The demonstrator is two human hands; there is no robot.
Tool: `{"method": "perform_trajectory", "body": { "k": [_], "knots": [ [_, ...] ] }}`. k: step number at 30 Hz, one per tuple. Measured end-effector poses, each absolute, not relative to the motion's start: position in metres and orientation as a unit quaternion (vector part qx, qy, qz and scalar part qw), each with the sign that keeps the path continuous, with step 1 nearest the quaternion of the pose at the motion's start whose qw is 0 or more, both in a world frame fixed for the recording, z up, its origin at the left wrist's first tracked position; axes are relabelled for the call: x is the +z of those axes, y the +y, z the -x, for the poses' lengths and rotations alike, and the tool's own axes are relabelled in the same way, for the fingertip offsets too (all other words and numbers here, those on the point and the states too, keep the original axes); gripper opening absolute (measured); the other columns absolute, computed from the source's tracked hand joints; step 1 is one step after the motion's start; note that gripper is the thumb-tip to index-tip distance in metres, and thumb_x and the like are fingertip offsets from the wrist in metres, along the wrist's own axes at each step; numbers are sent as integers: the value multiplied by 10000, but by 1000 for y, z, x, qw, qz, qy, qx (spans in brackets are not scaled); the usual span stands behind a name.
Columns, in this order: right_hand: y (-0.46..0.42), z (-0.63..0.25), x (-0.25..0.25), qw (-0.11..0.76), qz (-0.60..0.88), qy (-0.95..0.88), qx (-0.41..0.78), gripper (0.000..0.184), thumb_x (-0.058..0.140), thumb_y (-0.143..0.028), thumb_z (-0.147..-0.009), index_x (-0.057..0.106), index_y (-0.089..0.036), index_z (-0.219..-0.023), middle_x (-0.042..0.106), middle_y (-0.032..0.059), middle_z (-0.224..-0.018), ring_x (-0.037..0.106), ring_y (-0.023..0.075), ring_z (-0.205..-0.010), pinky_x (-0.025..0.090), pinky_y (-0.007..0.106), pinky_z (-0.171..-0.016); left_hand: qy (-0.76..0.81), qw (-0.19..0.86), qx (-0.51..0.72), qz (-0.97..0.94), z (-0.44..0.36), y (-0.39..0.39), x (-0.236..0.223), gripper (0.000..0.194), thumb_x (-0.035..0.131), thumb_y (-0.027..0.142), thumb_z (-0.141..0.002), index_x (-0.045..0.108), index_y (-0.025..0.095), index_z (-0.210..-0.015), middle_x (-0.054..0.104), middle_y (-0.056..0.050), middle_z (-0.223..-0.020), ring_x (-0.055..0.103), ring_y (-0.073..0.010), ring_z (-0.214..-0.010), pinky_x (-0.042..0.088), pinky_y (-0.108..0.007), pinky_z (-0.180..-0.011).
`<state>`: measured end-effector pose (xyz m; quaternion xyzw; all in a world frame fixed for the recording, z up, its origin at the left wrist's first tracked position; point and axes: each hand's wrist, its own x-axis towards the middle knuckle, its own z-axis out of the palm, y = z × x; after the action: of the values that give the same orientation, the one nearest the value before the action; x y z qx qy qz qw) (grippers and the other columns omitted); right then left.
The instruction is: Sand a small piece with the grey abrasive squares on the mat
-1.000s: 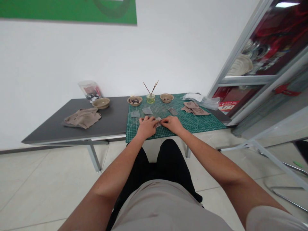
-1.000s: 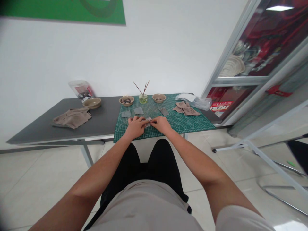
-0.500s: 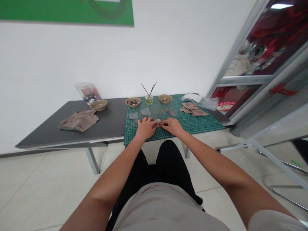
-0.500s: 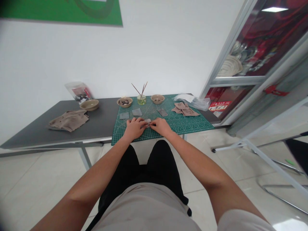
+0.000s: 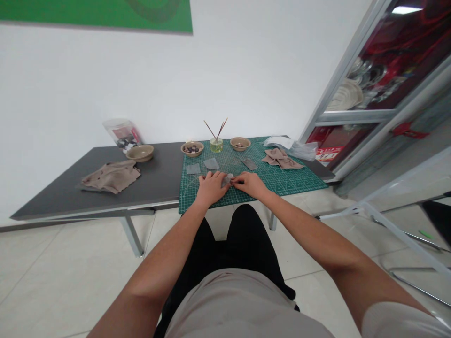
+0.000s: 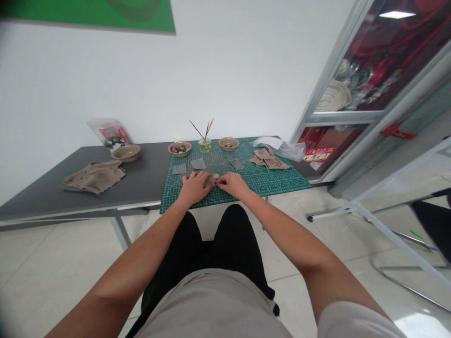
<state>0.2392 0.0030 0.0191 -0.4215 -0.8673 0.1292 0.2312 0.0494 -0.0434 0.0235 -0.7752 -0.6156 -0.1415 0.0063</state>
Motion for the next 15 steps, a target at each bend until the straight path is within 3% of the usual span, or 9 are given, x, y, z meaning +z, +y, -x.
{"method": "perform_trajectory", "body": {
  "k": [15],
  "knots": [
    [16, -242, 20, 232, 410, -871, 141, 151, 706, -224, -870, 814, -249, -972, 790, 30, -1027, 703, 192, -1018, 512, 290, -924, -633, 20, -159, 758, -46, -40, 19, 503, 448, 607, -951, 649, 270, -1265, 597, -110, -1314, 476, -325, -1207, 372, -507, -971]
  ]
}}
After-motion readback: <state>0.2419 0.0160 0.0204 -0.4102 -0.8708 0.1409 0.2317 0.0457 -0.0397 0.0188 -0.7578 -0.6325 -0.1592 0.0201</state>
